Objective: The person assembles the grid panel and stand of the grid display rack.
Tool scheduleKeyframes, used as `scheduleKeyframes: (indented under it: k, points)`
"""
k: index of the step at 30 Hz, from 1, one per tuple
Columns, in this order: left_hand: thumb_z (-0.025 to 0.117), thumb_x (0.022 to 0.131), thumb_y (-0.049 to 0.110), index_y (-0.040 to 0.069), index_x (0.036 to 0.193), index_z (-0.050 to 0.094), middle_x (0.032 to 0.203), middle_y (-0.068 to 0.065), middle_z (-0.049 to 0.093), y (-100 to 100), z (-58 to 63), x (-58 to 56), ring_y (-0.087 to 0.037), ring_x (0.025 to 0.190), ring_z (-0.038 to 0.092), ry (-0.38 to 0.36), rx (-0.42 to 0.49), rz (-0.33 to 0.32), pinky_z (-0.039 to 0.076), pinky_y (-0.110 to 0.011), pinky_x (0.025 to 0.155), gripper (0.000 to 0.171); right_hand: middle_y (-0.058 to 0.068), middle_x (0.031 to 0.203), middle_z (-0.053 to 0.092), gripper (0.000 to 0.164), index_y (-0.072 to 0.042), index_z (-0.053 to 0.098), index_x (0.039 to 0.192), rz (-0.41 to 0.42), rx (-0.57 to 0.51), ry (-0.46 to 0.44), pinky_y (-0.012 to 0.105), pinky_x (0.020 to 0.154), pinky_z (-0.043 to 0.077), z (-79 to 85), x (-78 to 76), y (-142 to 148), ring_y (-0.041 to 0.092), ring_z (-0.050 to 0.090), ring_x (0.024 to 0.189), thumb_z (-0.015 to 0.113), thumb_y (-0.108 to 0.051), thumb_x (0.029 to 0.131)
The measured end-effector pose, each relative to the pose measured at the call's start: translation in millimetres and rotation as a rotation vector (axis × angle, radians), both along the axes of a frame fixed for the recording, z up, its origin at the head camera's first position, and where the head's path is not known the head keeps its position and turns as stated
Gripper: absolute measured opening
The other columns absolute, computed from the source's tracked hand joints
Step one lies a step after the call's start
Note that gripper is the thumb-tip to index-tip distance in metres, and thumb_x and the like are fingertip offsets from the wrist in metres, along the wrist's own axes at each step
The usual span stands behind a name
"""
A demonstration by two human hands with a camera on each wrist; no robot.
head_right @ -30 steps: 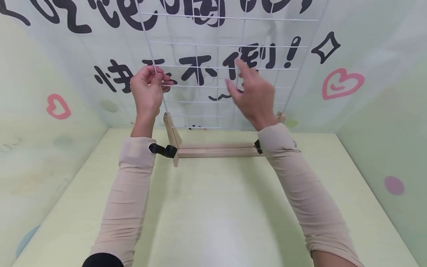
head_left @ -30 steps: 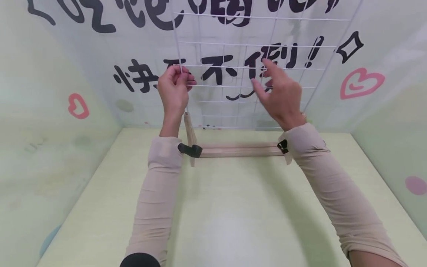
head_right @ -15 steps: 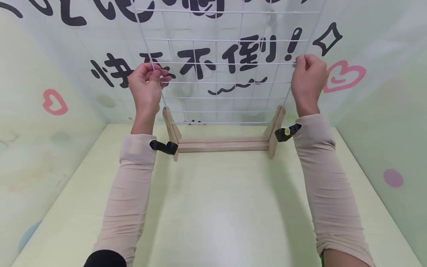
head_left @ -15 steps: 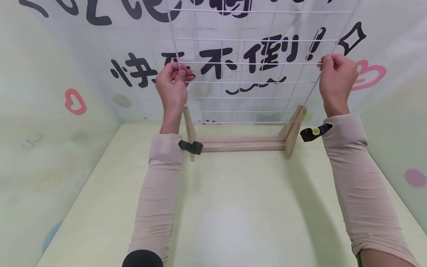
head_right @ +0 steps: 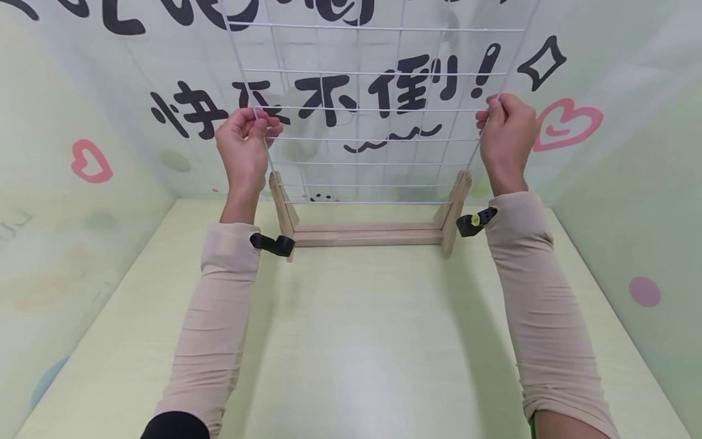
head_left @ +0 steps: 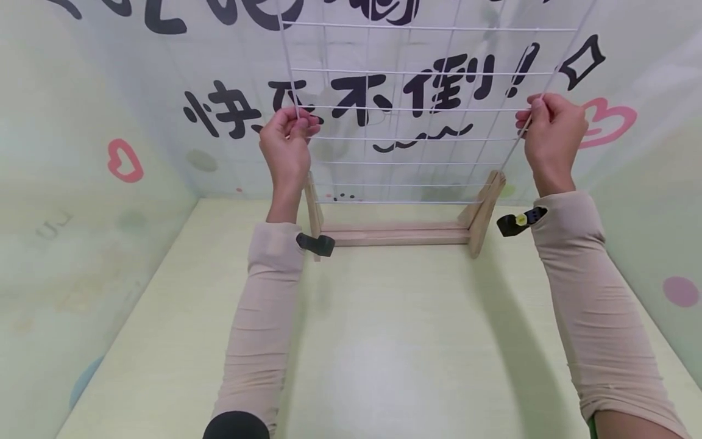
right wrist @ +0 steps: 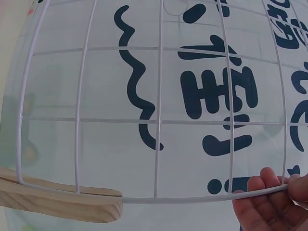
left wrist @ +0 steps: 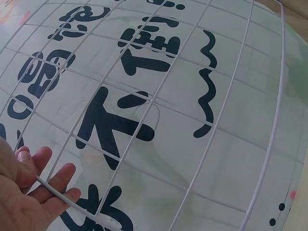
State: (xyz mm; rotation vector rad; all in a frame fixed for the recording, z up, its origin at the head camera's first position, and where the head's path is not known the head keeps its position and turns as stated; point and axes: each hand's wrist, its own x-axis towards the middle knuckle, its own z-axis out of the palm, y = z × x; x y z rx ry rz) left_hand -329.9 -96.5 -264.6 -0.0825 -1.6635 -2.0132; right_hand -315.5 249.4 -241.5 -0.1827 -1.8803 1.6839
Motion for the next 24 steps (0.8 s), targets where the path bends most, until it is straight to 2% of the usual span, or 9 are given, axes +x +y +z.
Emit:
scheduleKeyframes:
  k: [4, 7, 12, 17, 24]
  points:
    - [0.056, 0.085, 0.002, -0.003, 0.09, 0.061, 0.084, -0.014, 0.066, -1.9, -4.5, -7.2, -0.025, 0.081, 0.064, 0.0, 0.002, -0.018, 0.051, -0.025, 0.078, 0.009, 0.001, 0.07, 0.062, 0.016, -0.007, 0.067, 0.091, 0.002, 0.01, 0.01, 0.014, 0.058, 0.05, -2.9, -2.8, 3.1, 0.009, 0.059, 0.059, 0.052, -0.013, 0.09]
    - [0.056, 0.085, 0.002, -0.005, 0.092, 0.06, 0.085, -0.014, 0.066, -3.7, -8.1, -7.7, -0.027, 0.082, 0.064, -0.012, 0.001, -0.024, 0.051, -0.025, 0.078, 0.011, 0.0, 0.069, 0.062, 0.016, -0.007, 0.068, 0.091, 0.009, 0.03, -0.006, 0.013, 0.058, 0.05, -5.6, -5.9, 3.9, 0.009, 0.059, 0.06, 0.053, -0.014, 0.09]
    - [0.054, 0.087, 0.001, -0.005, 0.092, 0.059, 0.087, -0.015, 0.066, -5.4, -15.3, -0.4, -0.026, 0.083, 0.064, -0.057, -0.022, -0.01, 0.051, -0.024, 0.078, 0.009, 0.001, 0.073, 0.062, 0.018, -0.007, 0.068, 0.096, 0.017, 0.091, -0.055, 0.013, 0.059, 0.05, -14.1, -8.0, 2.5, 0.01, 0.06, 0.064, 0.054, -0.016, 0.089]
    - [0.053, 0.087, -0.002, -0.003, 0.089, 0.059, 0.09, -0.019, 0.065, -3.0, -18.2, 7.7, -0.023, 0.085, 0.064, -0.064, -0.037, -0.017, 0.05, -0.022, 0.081, 0.007, 0.003, 0.077, 0.063, 0.021, -0.006, 0.068, 0.1, 0.019, 0.108, -0.076, 0.013, 0.061, 0.05, -22.7, -5.9, 3.8, 0.01, 0.06, 0.066, 0.053, -0.018, 0.089]
    - [0.053, 0.087, -0.002, -0.006, 0.092, 0.059, 0.092, -0.019, 0.065, -3.8, -22.0, 8.0, -0.021, 0.088, 0.064, -0.068, -0.042, -0.025, 0.049, -0.02, 0.081, 0.009, 0.004, 0.08, 0.063, 0.021, -0.007, 0.068, 0.1, 0.026, 0.094, -0.082, 0.014, 0.061, 0.051, -29.3, -3.7, 4.1, 0.012, 0.062, 0.068, 0.054, -0.017, 0.089]
